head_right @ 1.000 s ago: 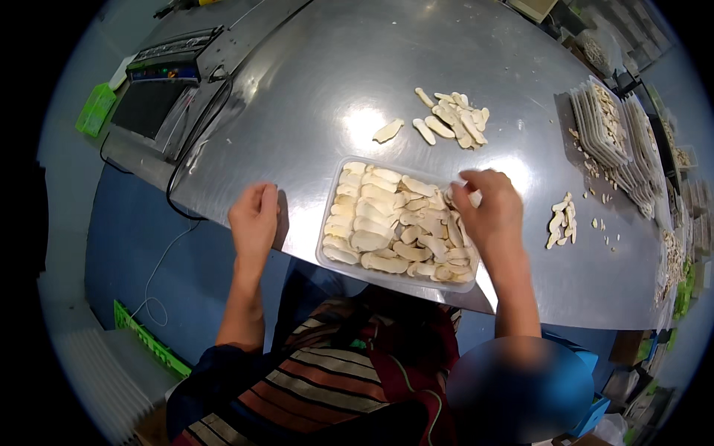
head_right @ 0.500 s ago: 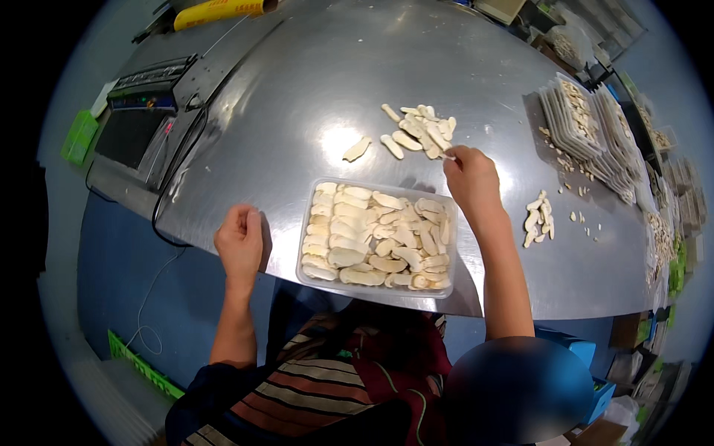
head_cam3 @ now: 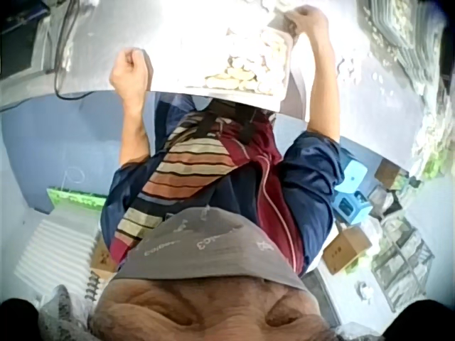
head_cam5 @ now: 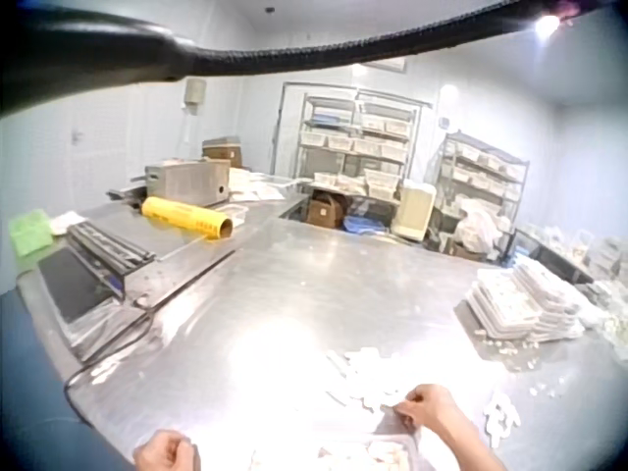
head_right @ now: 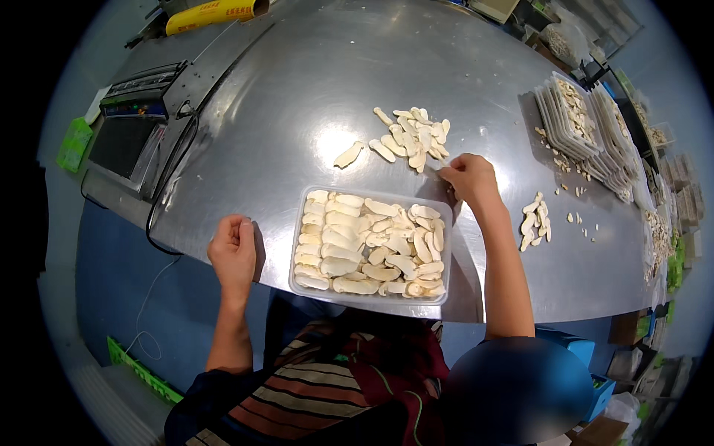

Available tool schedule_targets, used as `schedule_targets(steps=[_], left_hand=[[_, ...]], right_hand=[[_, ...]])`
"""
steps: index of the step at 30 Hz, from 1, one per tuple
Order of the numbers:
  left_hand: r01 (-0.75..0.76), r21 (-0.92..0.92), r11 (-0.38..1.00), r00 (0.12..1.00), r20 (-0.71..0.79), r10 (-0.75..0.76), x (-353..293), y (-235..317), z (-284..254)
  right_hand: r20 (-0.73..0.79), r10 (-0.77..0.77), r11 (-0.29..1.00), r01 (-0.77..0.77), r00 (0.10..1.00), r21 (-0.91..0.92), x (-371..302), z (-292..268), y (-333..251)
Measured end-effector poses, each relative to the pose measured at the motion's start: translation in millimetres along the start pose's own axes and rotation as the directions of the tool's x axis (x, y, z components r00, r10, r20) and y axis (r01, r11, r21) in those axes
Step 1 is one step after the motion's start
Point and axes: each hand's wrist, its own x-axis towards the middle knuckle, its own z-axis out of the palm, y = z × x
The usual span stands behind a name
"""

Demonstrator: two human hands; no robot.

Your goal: The person arranges sliced white mushrooms into a rectangular plastic tray on a stainless steel table. They pick up individual slices from a pile on the table and place them neatly into the tray, filling it row by row.

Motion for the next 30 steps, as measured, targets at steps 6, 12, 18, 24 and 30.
schedule_targets(steps=[6, 12, 18, 24, 30], left_hand=[[0.002, -0.011, 1.0, 1.0, 0.0, -0.002, 1.1, 0.7, -0.8], [-0.029, -0.006, 1.0, 1.0, -0.007, 0.029, 3.7, 1.2, 2.7], [-0.011, 0.019, 1.0, 0.999, -0.037, 0.012, 1.4, 3.8, -0.4], [0.022, 0.015, 1.0, 0.999, -0.034, -0.021, -0.3, 6.5, -0.2], [-0.02, 0.003, 1.0, 1.0, -0.019, 0.02, 0.4, -1.0, 2.5]], right_hand=[[0.003, 0.103, 0.985, -0.101, 0.995, -0.142, 29.5, 6.7, -23.1], [-0.113, 0.003, 0.992, 0.012, 0.994, 0.129, 56.1, 35.4, -15.5], [-0.187, -0.065, 0.985, 0.093, 0.98, 0.145, 50.7, 33.7, -6.9], [-0.077, -0.11, 0.994, 0.109, 0.991, -0.02, 53.0, 46.6, -37.5], [-0.195, -0.18, 0.98, 0.193, 0.964, 0.049, 48.8, 41.9, -26.5]])
